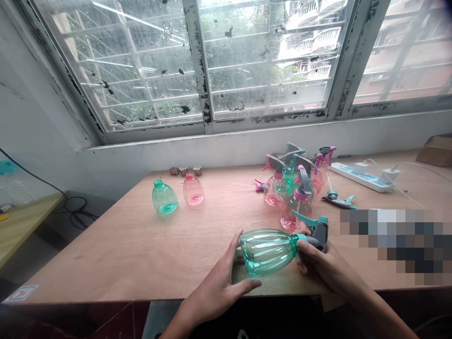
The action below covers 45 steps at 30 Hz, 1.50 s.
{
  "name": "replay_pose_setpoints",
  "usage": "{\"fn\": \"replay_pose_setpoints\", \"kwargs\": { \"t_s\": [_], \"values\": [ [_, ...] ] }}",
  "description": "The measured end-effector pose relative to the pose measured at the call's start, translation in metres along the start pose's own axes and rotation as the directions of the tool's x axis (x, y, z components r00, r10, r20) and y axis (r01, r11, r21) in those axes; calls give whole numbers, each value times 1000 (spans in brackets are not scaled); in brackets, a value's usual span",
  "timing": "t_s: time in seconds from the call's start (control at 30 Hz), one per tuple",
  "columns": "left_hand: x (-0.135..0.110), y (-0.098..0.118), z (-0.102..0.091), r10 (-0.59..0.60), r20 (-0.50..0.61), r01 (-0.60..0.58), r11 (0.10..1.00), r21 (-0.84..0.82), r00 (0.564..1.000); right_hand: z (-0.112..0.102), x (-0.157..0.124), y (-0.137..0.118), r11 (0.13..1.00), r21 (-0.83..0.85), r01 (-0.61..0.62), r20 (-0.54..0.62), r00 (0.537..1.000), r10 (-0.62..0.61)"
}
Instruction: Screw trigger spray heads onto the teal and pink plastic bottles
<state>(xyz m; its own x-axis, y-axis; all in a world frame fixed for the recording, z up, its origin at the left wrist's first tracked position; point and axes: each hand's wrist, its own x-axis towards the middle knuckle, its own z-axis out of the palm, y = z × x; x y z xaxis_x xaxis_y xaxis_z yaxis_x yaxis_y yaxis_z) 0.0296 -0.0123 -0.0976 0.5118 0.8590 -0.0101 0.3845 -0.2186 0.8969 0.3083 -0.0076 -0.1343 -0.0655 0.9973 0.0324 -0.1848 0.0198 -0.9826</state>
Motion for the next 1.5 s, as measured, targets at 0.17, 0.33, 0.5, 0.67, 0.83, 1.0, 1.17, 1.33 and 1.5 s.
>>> {"fn": "replay_pose_setpoints", "kwargs": {
  "t_s": [0.17, 0.33, 0.5, 0.67, 0.83, 1.0, 1.17, 1.33, 1.5],
  "values": [
    [0, 0, 0, -1, -4, 1, 1000, 11, 1000, -1, 1, 1, 1000, 2, 5, -2, 1000, -5],
    [1, 0, 0, -2, 5, 2, 1000, 10, 1000, -1, 1, 2, 1000, 13, 1, 8, 1000, -1],
    [1, -2, 0, 6, 0, -6, 1000, 9, 1000, -5, 2, 5, 1000, 3, -4, 21, 1000, 4],
    [0, 1, 1, 2, -11, -2, 1000, 3, 1000, -6, 4, 6, 1000, -16, -7, 39, 999, 7],
    [0, 3, 1, 15, -20, -15, 1000, -10, 1000, -3, 2, 3, 1000, -25, -1, 9, 1000, 1],
    [0, 3, 0, 12, -9, -12, 1000, -12, 1000, -1, 1, 2, 1000, -11, 3, -8, 1000, -3],
    [0, 2, 0, 15, -9, -15, 1000, -9, 1000, 0, 1, 1, 1000, 1, 12, -7, 1000, -12],
    [0, 2, 0, 18, -11, -18, 1000, -2, 1000, 0, 0, 1, 1000, -5, 8, -7, 1000, -8],
    [0, 0, 0, 13, -9, -13, 1000, -1, 1000, 2, 0, -1, 1000, 4, -5, -17, 1000, 5]
  ]
}}
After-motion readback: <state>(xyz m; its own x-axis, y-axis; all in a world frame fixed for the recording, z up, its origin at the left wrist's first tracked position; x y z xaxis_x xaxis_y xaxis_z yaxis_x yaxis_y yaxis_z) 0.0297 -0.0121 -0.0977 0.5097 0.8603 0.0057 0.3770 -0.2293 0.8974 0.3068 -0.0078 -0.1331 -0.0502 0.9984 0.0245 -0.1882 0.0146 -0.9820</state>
